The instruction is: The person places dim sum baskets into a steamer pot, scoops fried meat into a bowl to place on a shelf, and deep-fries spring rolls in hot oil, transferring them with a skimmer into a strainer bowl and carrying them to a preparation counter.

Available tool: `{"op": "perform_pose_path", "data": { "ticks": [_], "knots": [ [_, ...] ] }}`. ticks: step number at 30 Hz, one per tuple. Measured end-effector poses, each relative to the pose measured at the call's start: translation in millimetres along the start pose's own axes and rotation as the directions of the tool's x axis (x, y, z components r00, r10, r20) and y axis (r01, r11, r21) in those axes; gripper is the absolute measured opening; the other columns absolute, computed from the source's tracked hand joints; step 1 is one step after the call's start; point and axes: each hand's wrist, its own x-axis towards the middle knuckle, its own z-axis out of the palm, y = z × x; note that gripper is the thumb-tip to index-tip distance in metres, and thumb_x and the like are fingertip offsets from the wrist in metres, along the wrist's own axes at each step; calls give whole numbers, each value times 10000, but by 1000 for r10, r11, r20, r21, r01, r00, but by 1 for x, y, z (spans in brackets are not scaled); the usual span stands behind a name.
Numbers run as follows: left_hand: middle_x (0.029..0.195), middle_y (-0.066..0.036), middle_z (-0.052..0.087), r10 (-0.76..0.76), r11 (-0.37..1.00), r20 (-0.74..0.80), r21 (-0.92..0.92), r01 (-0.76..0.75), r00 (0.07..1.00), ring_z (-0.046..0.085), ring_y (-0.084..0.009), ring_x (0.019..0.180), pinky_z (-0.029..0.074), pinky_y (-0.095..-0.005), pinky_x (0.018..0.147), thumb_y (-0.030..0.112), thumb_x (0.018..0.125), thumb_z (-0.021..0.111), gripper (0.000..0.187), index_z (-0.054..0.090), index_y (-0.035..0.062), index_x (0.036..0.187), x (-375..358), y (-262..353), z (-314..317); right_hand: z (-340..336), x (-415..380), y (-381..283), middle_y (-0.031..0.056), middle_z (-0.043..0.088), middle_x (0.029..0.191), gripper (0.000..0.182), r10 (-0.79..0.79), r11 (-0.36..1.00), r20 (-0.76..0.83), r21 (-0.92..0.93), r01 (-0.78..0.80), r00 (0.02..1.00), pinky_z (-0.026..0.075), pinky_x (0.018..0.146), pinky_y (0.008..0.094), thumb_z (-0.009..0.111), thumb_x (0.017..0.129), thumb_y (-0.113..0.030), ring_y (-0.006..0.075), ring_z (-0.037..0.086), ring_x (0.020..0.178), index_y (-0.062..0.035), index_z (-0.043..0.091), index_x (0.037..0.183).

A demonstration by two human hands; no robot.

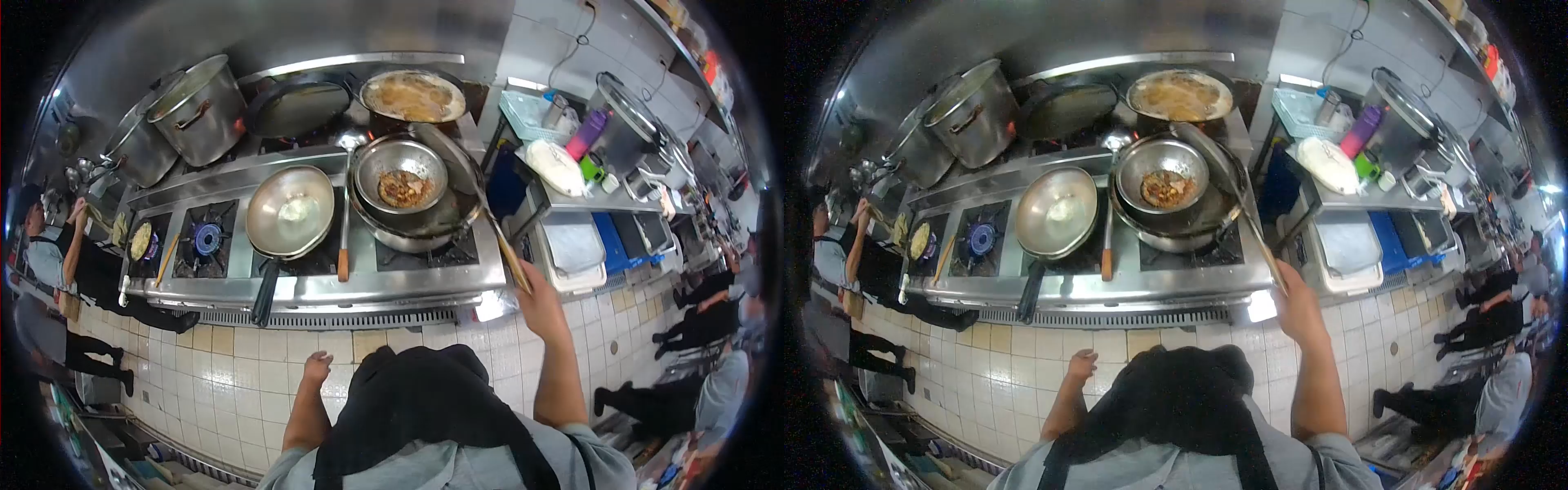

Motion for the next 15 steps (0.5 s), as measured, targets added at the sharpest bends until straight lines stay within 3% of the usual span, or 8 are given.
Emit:
{"op": "perform_pose_path", "data": {
  "ticks": [3, 5, 7, 10, 11, 12, 13, 15],
  "knots": [
    [950, -144, 617, 95, 950, -41, -295, -103, 995, 605, -185, 711, 487, -297, 573, 204, 806, 604, 356, 552, 14, 1102, -14, 63, 5, -19, 9, 16, 128, 590, 927, 450, -91, 973, -79, 203, 105, 993, 454, 723, 251, 498, 799, 23, 199, 590, 813, 5, 423, 1242],
    [849, -67, 598, 105, 952, -35, -287, -110, 994, 594, -181, 651, 438, -259, 491, 188, 848, 551, 347, 500, 49, 1161, 5, 54, 11, -34, 23, 7, 53, 548, 791, 435, 25, 939, 1, 342, -24, 1000, 418, 502, 191, 486, 821, -3, 90, 514, 575, 3, 406, 1248],
    [936, -147, 612, 99, 974, -137, -192, -124, 986, 615, -217, 732, 507, -304, 597, 202, 800, 616, 391, 534, -17, 1113, 19, 17, 16, -40, 51, -5, 21, 500, 704, 431, 156, 743, 114, 640, -193, 981, 328, 355, 188, 474, 840, -57, 54, 414, 441, -15, 387, 1261],
    [910, -150, 614, -238, 965, -164, -155, 214, 957, 615, -210, 712, 507, -320, 545, 240, 802, 624, 396, 543, -10, 1098, -7, -24, 35, -34, 94, -18, 18, 493, 695, 403, 145, 433, 229, 860, -270, 963, 336, 335, 196, 503, 884, -204, 62, 424, 424, -47, 413, 1244],
    [846, -130, 607, 271, 951, -39, 166, -261, 962, 613, -208, 687, 494, -336, 516, 266, 807, 621, 377, 554, 11, 1077, 23, -110, 37, -31, 107, -21, 13, 495, 695, 381, 61, 296, 298, 906, -303, 953, 329, 346, 197, 527, 875, -219, 64, 425, 439, -62, 431, 1209],
    [782, -110, 600, 705, 625, 96, 382, -681, 702, 611, -206, 661, 482, -353, 488, 292, 812, 618, 361, 566, 32, 1056, 31, -155, 41, -28, 121, -23, 8, 496, 694, 360, -35, 155, 347, 928, -338, 937, 322, 357, 199, 551, 866, -234, 66, 426, 454, -78, 449, 1174],
    [790, -128, 622, 379, 670, 212, 609, -425, 901, 617, -250, 717, 485, -362, 585, 308, 834, 574, 299, 600, 46, 977, 19, -152, 60, -26, 134, -29, 1, 497, 703, 311, -77, 41, 411, 912, -409, 909, 328, 356, 201, 545, 873, -241, 67, 429, 455, -93, 474, 1137],
    [829, -132, 622, 173, 769, 144, 598, -225, 974, 616, -259, 750, 483, -361, 627, 310, 831, 570, 298, 608, 52, 975, -13, -159, 79, -7, 162, -20, -14, 491, 711, 245, -230, -189, 453, 847, -496, 861, 338, 357, 204, 514, 894, -248, 67, 428, 459, -100, 483, 1086]
  ]
}}
